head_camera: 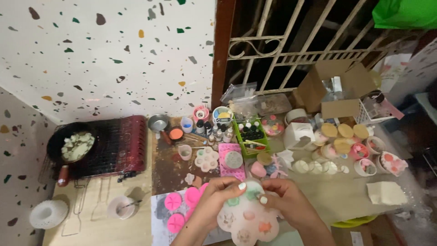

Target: Melting wax on a portable stove and preparing molds and components for handmade candles.

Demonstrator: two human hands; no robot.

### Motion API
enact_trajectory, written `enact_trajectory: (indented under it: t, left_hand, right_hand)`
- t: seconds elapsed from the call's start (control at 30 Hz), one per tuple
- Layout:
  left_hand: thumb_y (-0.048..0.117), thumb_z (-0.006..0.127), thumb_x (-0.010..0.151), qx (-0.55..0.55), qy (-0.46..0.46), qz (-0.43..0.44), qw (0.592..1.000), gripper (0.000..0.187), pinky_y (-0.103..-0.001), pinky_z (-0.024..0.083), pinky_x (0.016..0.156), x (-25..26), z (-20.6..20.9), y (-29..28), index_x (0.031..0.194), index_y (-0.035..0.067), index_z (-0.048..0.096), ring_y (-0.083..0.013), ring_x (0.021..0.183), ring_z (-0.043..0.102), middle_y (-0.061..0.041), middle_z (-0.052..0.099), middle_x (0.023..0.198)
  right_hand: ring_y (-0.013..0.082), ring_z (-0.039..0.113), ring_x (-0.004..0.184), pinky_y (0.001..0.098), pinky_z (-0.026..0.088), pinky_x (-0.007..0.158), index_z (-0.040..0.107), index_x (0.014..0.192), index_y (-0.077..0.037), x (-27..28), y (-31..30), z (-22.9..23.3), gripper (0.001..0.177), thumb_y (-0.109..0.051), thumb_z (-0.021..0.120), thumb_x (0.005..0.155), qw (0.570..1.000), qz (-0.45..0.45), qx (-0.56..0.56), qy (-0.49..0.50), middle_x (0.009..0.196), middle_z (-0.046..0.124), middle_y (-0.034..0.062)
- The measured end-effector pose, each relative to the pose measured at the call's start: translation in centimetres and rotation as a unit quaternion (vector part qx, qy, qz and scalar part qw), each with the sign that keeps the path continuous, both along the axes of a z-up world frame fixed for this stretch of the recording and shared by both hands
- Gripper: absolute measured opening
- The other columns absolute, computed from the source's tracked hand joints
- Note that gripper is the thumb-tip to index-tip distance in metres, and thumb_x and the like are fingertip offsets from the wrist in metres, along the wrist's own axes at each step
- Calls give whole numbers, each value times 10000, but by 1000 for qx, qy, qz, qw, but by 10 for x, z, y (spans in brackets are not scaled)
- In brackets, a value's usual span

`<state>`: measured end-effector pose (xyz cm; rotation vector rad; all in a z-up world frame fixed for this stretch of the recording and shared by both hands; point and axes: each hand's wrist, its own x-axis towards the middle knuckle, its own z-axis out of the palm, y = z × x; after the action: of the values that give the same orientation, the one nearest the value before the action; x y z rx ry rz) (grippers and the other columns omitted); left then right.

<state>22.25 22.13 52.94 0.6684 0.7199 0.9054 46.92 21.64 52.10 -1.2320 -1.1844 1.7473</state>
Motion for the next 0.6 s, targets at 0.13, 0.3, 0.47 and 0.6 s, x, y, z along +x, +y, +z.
enact_trajectory:
  t: [0.13,0.3,0.47,0.6]
  left_hand:
    - [215,753,890,-43,-47,-27,998,224,-272,521,624,28,5,3,917,-6,732,-125,697,665,-44,716,804]
    - [185,743,868,-78,-51,-18,996,192,-281,543,659,61,17,7,929,3,732,-139,730,685,-42,732,827]
    - [236,750,888,23,105,-6,994,246,-274,489,633,86,17,9,912,-8,762,-111,714,626,-28,702,781]
    - [311,779,850,167,305,-46,937,317,-282,503,648,99,27,14,917,1,781,-105,704,637,-52,720,754]
  right_hand:
    - [104,669,763,273,556,650,758,1048,24,39,5,-9,270,-98,815,815,999,15,2,45,913,753,30]
    - [96,669,787,275,563,658,722,1084,16,78,6,-16,350,-77,841,768,999,42,9,24,935,732,3]
    - [74,688,901,294,605,741,689,1158,-66,69,5,44,462,-70,840,721,999,26,-32,-1,1024,715,-13]
    - [76,652,928,271,563,801,696,1114,-32,86,8,29,351,-72,833,792,998,47,34,21,1039,681,2]
